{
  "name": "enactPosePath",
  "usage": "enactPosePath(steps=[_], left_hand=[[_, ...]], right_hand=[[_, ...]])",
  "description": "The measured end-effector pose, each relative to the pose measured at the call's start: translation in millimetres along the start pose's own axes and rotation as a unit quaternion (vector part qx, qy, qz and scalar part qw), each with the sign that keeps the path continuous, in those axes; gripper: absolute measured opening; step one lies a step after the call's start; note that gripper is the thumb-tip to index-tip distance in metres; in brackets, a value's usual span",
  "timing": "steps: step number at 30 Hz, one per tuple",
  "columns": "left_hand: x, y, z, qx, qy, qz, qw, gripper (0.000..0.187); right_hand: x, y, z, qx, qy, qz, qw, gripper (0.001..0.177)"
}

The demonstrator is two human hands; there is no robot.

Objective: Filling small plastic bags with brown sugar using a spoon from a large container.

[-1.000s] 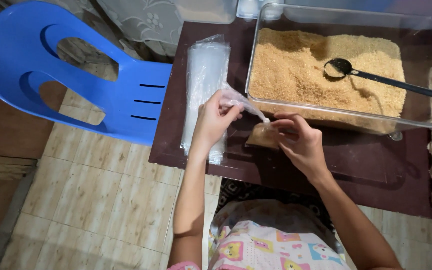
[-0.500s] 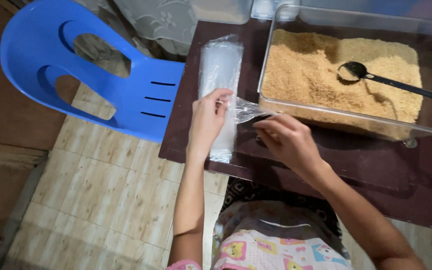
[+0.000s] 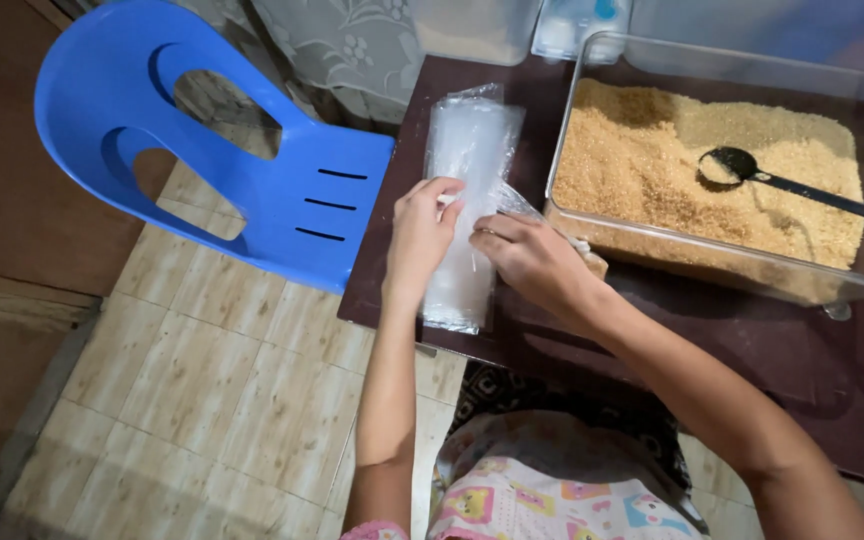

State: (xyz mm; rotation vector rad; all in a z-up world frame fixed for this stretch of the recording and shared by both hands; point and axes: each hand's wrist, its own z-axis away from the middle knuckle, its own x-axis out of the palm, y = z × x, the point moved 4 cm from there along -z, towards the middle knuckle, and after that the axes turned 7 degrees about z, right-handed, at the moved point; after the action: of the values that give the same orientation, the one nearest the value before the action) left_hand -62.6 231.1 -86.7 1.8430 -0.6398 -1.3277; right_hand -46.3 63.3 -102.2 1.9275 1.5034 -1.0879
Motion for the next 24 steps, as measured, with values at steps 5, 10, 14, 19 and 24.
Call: enactPosePath(steps=[5, 10, 14, 19, 24], left_hand=[[-22.4, 39.1, 3.5, 0.032, -0.026, 0.163, 0.986, 0.025], [-31.6, 52.3, 6.2, -0.026, -0.03, 0.165, 0.986, 0.056], [-20.2, 46.8, 7.1, -0.096, -0.062, 0.273, 0.955, 0.065], [-13.7, 59.9, 2.4, -0.019, -0.061, 0.515, 0.855, 0.063], [-13.5, 96.9, 5.0, 0.102, -0.093, 0.522, 0.842, 0.055]], right_hand=[[-43.9, -8.5, -15.6, 0.059, 0.088, -0.013, 0.994, 0.017], [-87.1, 0.8, -28.0, 0.124, 0.162, -0.077, 0.976, 0.011], [-116.0, -2.2, -33.4, 0.132, 0.161, -0.154, 0.966, 0.014], [-133.6, -14.9, -22.6, 0.078, 0.099, -0.22, 0.967, 0.006], [-152.3, -1.0, -4.4, 0.115, 0.078, -0.26, 0.956, 0.008]])
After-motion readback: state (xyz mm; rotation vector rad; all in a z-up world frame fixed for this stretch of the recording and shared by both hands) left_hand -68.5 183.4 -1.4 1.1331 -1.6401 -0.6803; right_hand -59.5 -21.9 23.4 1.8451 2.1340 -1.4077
